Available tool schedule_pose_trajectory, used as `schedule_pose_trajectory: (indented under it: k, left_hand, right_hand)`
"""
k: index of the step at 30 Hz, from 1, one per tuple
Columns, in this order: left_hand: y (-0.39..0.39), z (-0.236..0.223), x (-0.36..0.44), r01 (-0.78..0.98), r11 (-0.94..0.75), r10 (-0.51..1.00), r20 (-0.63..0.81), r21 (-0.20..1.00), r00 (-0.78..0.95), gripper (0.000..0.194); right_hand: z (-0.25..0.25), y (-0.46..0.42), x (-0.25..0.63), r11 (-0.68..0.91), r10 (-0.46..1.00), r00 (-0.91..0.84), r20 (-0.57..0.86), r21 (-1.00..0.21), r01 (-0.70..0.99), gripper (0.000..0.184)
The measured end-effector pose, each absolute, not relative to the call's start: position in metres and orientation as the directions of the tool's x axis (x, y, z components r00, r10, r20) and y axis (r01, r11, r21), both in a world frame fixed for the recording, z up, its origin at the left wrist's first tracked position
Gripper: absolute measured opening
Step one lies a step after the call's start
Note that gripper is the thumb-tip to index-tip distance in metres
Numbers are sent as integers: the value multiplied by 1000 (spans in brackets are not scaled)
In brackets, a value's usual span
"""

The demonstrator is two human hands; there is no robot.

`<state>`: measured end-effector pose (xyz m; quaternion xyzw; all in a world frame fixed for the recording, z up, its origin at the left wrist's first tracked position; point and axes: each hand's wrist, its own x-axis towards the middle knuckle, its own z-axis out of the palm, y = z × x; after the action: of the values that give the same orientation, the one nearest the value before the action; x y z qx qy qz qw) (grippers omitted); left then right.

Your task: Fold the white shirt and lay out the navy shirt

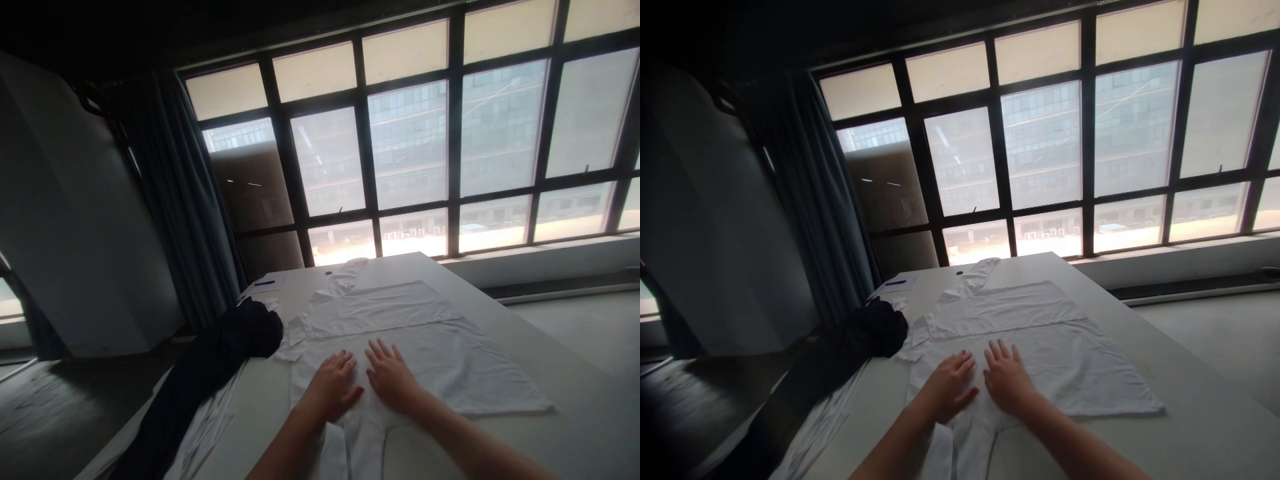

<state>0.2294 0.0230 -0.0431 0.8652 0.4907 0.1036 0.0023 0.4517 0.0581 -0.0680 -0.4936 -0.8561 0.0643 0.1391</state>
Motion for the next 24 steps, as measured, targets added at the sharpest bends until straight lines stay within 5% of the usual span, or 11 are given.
schedule_pose_trajectory:
  k: [7, 15, 21, 24]
  left_hand:
    - [23, -62, 207, 894, -429, 902, 4, 131, 432, 88]
    - [3, -59, 142, 948, -302, 953, 14, 100, 302, 77]
    - [-18, -57, 113, 952, -293, 950, 137, 91, 279, 66]
    - [-31, -35, 125, 899, -424, 880, 284, 108, 381, 44]
  right_hand:
    - [-72, 50, 456, 545, 835, -539, 112, -305, 781, 73]
    - [-95, 104, 628, 173, 983, -161, 91, -148, 974, 79]
    - [-119, 110, 743, -144, 979, 154, 136, -80, 986, 74]
    - [-110, 104, 741, -207, 924, 219, 314, -72, 976, 62]
